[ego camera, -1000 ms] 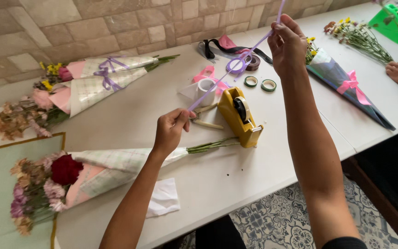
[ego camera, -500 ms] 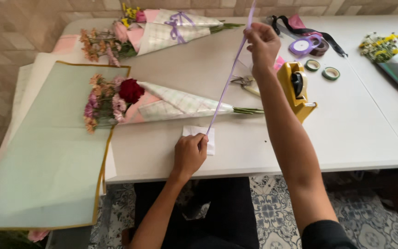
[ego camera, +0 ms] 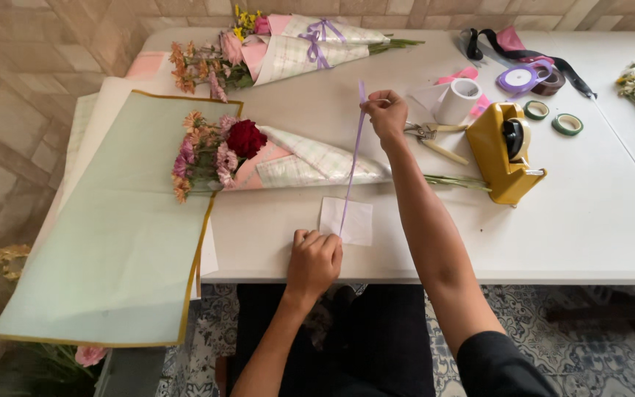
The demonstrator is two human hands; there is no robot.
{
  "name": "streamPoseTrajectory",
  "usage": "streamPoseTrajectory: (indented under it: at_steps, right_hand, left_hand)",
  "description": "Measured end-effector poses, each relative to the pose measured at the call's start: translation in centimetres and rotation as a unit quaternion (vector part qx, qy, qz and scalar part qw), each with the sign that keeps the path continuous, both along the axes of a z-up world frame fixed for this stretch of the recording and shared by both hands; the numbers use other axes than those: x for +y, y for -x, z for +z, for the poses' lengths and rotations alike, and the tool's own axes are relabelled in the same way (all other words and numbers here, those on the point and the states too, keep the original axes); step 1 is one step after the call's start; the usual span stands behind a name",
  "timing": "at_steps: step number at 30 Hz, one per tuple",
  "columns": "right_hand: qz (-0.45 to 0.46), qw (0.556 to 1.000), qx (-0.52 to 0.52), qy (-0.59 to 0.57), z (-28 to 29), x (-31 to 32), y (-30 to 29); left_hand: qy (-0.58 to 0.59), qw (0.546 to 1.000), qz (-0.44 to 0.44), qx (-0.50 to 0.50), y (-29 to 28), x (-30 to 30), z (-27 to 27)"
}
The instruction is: The person wraps a flower bouquet with white patterned paper and ties a purple ribbon around the stems. They use a tape dispenser to secure the paper and shears to trim the ribbon.
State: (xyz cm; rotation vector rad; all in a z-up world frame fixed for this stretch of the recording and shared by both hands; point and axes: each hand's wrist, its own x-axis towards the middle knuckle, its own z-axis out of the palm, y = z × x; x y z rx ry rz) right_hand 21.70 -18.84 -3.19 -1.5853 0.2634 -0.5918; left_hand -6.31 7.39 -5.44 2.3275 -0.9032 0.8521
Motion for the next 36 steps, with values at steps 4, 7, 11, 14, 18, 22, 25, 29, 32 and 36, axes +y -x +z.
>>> streamPoseTrajectory:
  at_steps: [4,7,11,14,18,22,25,29,32,36]
  right_hand:
    - [0.070,0.976,0.098,0.179,-0.8,-1.5,1.1]
    - [0.109,0.927,0.141,0.331,2.0,-2.4,7.6]
    - [0.255,0.806,0.289,0.449,9.9,-1.0,18.8]
    - [0.244,0.783,0.283,0.497,8.6,-0.8,18.9]
    - [0.299,0.736,0.340,0.503,8.7,-0.4,20.3]
    - [0.288,0.790,0.317,0.439,7.9,1.0,24.0]
    - [0.238,0.835,0.301,0.394,5.5,2.5,27.4]
    - [0.156,0.897,0.293,0.292,2.4,5.2,31.1]
    - [0.135,0.929,0.258,0.227,1.2,7.7,32.0]
    - [0.142,0.946,0.219,0.192,0.3,12.9,32.4]
  left_hand:
    - [0.014,0.995,0.070,0.063,0.9,0.2,2.4]
    - [0.089,0.984,0.105,0.112,0.9,0.9,3.8]
    - [0.278,0.936,0.080,0.200,-2.1,1.7,2.3]
    - [0.627,0.633,-0.011,0.455,-4.8,1.2,3.7]
    - [0.767,0.393,-0.106,0.496,-8.8,3.0,3.9]
    - [0.750,0.384,-0.119,0.526,-10.2,3.2,4.8]
    - [0.730,0.429,-0.125,0.517,-9.8,3.2,6.6]
    - [0.651,0.522,-0.168,0.525,-12.0,3.5,6.7]
    - [0.589,0.574,-0.183,0.539,-12.0,2.8,9.6]
    - [0.476,0.654,-0.169,0.563,-11.0,1.6,9.3]
